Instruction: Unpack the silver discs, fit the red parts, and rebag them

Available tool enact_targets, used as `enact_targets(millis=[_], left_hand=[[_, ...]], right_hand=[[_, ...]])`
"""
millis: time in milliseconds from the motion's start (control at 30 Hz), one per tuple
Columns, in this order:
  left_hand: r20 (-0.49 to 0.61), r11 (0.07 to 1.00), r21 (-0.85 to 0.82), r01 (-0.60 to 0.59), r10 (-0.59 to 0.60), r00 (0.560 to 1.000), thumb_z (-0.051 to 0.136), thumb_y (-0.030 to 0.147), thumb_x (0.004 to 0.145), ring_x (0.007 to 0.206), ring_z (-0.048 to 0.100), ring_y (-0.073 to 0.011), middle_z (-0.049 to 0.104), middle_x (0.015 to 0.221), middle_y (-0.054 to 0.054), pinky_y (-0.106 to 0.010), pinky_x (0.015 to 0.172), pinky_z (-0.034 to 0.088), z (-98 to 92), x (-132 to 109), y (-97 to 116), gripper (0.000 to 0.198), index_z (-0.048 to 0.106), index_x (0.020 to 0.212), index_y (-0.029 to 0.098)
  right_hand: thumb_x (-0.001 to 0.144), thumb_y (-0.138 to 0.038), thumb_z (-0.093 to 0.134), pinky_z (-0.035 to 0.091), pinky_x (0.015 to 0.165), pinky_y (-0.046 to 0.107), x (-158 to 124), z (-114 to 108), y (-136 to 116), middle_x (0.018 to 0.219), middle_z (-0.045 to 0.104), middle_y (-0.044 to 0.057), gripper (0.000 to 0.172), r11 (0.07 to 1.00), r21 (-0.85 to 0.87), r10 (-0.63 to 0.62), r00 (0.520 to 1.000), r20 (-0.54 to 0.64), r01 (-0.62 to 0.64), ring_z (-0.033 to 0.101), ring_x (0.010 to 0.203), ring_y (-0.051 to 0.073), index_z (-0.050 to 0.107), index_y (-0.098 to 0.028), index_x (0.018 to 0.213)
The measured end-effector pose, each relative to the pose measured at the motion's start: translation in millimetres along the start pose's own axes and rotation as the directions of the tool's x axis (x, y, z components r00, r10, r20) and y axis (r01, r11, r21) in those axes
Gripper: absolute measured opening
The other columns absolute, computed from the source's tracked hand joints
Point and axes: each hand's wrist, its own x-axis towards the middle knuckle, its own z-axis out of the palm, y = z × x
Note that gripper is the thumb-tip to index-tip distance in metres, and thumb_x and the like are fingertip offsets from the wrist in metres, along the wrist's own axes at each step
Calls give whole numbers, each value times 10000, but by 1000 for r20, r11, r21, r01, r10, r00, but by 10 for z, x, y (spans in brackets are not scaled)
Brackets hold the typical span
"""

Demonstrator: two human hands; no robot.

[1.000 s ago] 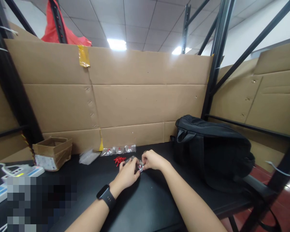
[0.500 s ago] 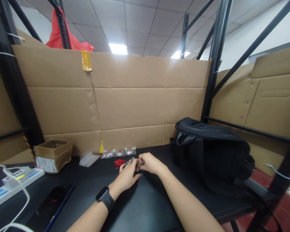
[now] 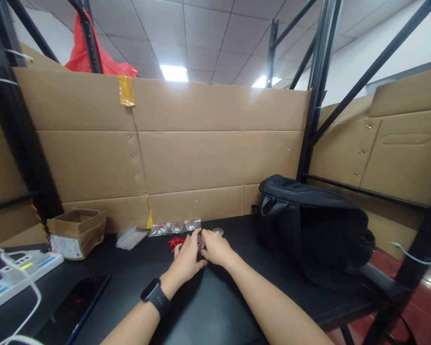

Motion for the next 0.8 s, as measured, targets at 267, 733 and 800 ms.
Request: enact_targets(millis=[267, 733, 800], left_hand=[[57, 989, 67, 132, -136, 989, 795, 351, 605, 1490, 191, -392, 378, 1547, -167, -561, 1133, 191, -128, 10, -71, 1106, 183, 1522, 262], [31, 978, 44, -206, 204, 978, 685, 240, 717, 1124, 553, -249, 672, 1094, -21, -385, 995, 369, -470, 18, -243, 294, 654, 1007, 274], [44, 975, 64, -212, 209, 977, 740, 293, 696, 1131, 541, -254, 668, 1100, -12, -390, 991, 355, -452, 2, -207, 330, 653, 1014, 283]], right_hand=[[769, -460, 705, 460, 711, 350, 76, 76, -102, 1115, 655, 99, 465, 974, -39, 219, 973, -73, -223, 668, 951, 302, 507, -229, 1120], [700, -30, 675, 405, 672, 200, 76, -339, 471, 915, 593, -14, 273, 909, 394, -171, 984, 51, 137, 520, 676, 81, 668, -173, 932], [598, -76, 815, 403, 660, 196, 77, -287, 471, 936, 593, -21, 363, 917, 366, -211, 971, 111, 157, 507, 668, 76, 700, -188, 924]])
